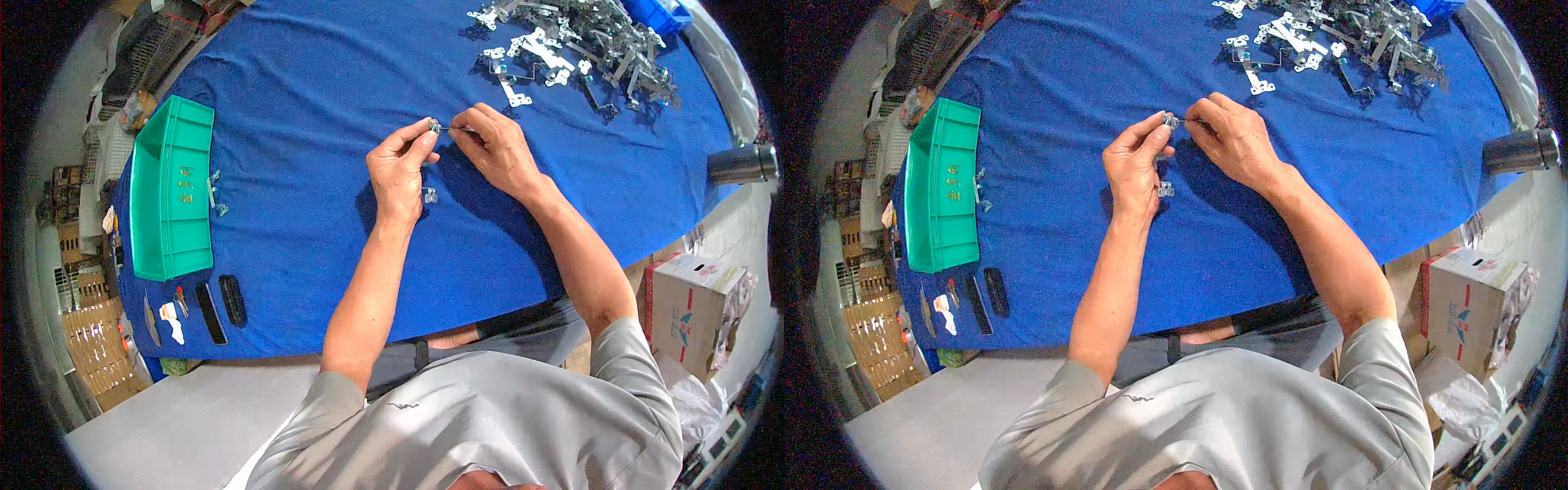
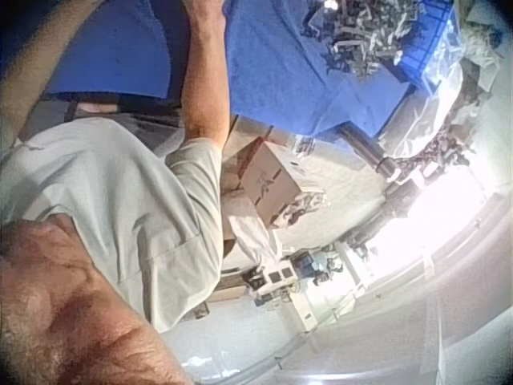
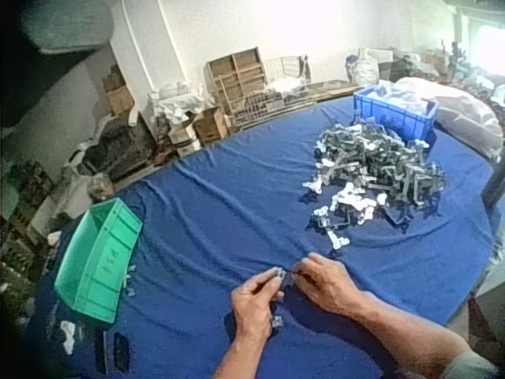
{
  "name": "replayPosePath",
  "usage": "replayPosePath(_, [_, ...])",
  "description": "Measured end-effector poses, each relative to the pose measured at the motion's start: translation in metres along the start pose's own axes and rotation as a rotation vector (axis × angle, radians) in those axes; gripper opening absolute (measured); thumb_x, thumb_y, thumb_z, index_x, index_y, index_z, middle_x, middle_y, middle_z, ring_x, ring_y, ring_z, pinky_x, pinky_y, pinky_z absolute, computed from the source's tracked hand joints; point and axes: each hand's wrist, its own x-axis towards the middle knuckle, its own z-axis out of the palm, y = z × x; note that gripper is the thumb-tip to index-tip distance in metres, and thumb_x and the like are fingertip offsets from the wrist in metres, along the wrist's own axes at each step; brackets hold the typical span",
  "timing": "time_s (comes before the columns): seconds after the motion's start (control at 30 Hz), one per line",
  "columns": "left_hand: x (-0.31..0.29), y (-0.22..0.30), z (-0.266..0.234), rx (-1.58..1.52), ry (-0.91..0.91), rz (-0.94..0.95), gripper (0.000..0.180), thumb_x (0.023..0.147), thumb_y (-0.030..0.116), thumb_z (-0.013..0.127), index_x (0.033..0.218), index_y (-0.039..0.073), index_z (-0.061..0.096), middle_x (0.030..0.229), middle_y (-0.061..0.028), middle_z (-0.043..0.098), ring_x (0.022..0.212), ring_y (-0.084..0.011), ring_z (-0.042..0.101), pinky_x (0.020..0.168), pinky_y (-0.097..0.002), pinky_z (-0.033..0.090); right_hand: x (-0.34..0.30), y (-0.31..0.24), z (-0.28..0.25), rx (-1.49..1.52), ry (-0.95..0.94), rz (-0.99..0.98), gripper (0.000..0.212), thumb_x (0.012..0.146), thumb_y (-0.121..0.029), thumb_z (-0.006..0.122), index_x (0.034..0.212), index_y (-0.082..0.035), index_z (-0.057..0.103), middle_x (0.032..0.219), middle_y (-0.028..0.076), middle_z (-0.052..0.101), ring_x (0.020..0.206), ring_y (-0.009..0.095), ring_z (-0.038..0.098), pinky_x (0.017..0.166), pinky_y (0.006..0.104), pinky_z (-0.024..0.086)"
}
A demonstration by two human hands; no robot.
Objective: The person picks up a metal bracket and a small component, fitting them together by hand. They use a thin metal tool to press the components into place before picking up another bracket from the pile.
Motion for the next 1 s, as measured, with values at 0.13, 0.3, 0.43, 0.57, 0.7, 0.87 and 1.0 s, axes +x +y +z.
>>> replayPosePath(0.13, [-0.0008, -0.0032, 0.004, -0.018, 0.011, 0.003, 0.021, 0.085, -0.001, 0.07, 0.107, -0.002, 0.071, 0.1, -0.0097, 0.072, 0.082, -0.0121, 0.067, 0.062, -0.0228, 0.056, -0.0003, 0.0011, 0.0004, 0.013, 0.013, 0.015, 0.009, 0.088, -0.016, 0.064, 0.09, -0.007, 0.063, 0.081, 0.012, 0.058, 0.073, 0.033, 0.061, 0.062, 0.043, 0.049])
replayPosePath(0.3, [-0.0016, -0.0017, 0.0062, 0.003, 0.031, 0.02, 0.019, 0.086, 0.001, 0.071, 0.105, -0.001, 0.072, 0.097, -0.0082, 0.072, 0.077, -0.0106, 0.065, 0.064, -0.0239, 0.057, -0.0004, 0.0041, 0.0019, -0.002, 0.021, -0.004, 0.011, 0.088, -0.016, 0.065, 0.091, -0.006, 0.063, 0.082, 0.013, 0.06, 0.074, 0.034, 0.062, 0.062, 0.0429, 0.049])
replayPosePath(0.43, [-0.0028, -0.0019, 0.0066, 0.025, 0.024, 0.027, 0.02, 0.086, 0.001, 0.071, 0.105, -0.001, 0.072, 0.097, -0.0085, 0.072, 0.077, -0.0107, 0.065, 0.065, -0.0242, 0.057, 0.0, 0.0016, 0.0024, 0.016, 0.027, 0.006, 0.011, 0.088, -0.015, 0.065, 0.092, -0.005, 0.062, 0.083, 0.014, 0.06, 0.074, 0.034, 0.062, 0.063, 0.0427, 0.049])
replayPosePath(0.57, [-0.0022, -0.0035, 0.0061, 0.021, 0.016, 0.03, 0.02, 0.086, 0.001, 0.07, 0.106, -0.001, 0.071, 0.099, -0.0094, 0.071, 0.081, -0.0122, 0.066, 0.066, -0.025, 0.058, 0.0007, 0.0013, 0.0013, 0.036, 0.017, 0.012, 0.011, 0.088, -0.013, 0.063, 0.093, -0.004, 0.06, 0.084, 0.014, 0.061, 0.074, 0.033, 0.062, 0.062, 0.0422, 0.049])
replayPosePath(0.7, [-0.0013, -0.0055, 0.0073, 0.011, 0.007, 0.033, 0.019, 0.086, 0.0, 0.07, 0.106, -0.002, 0.071, 0.1, -0.0099, 0.071, 0.084, -0.0136, 0.067, 0.067, -0.0254, 0.058, 0.0008, 0.0001, 0.0008, 0.057, 0.011, 0.03, 0.011, 0.087, -0.012, 0.064, 0.094, -0.004, 0.059, 0.085, 0.014, 0.061, 0.074, 0.033, 0.063, 0.062, 0.0418, 0.049])
replayPosePath(0.87, [-0.0018, -0.0028, 0.0058, 0.038, 0.006, 0.016, 0.019, 0.086, 0.001, 0.07, 0.106, -0.002, 0.071, 0.099, -0.0095, 0.071, 0.081, -0.0127, 0.066, 0.067, -0.0245, 0.057, 0.0009, -0.0001, -0.0001, 0.027, 0.007, 0.01, 0.011, 0.087, -0.013, 0.065, 0.092, -0.004, 0.06, 0.084, 0.014, 0.061, 0.075, 0.034, 0.063, 0.063, 0.0414, 0.049])
replayPosePath(1.0, [-0.0025, -0.0026, 0.0064, 0.044, -0.001, 0.024, 0.02, 0.087, 0.001, 0.07, 0.106, -0.001, 0.071, 0.099, -0.0091, 0.071, 0.081, -0.012, 0.066, 0.067, -0.0239, 0.056, 0.0004, 0.0003, 0.0007, 0.028, 0.018, 0.017, 0.011, 0.087, -0.013, 0.066, 0.09, -0.004, 0.061, 0.083, 0.014, 0.062, 0.075, 0.034, 0.063, 0.063, 0.0415, 0.049])
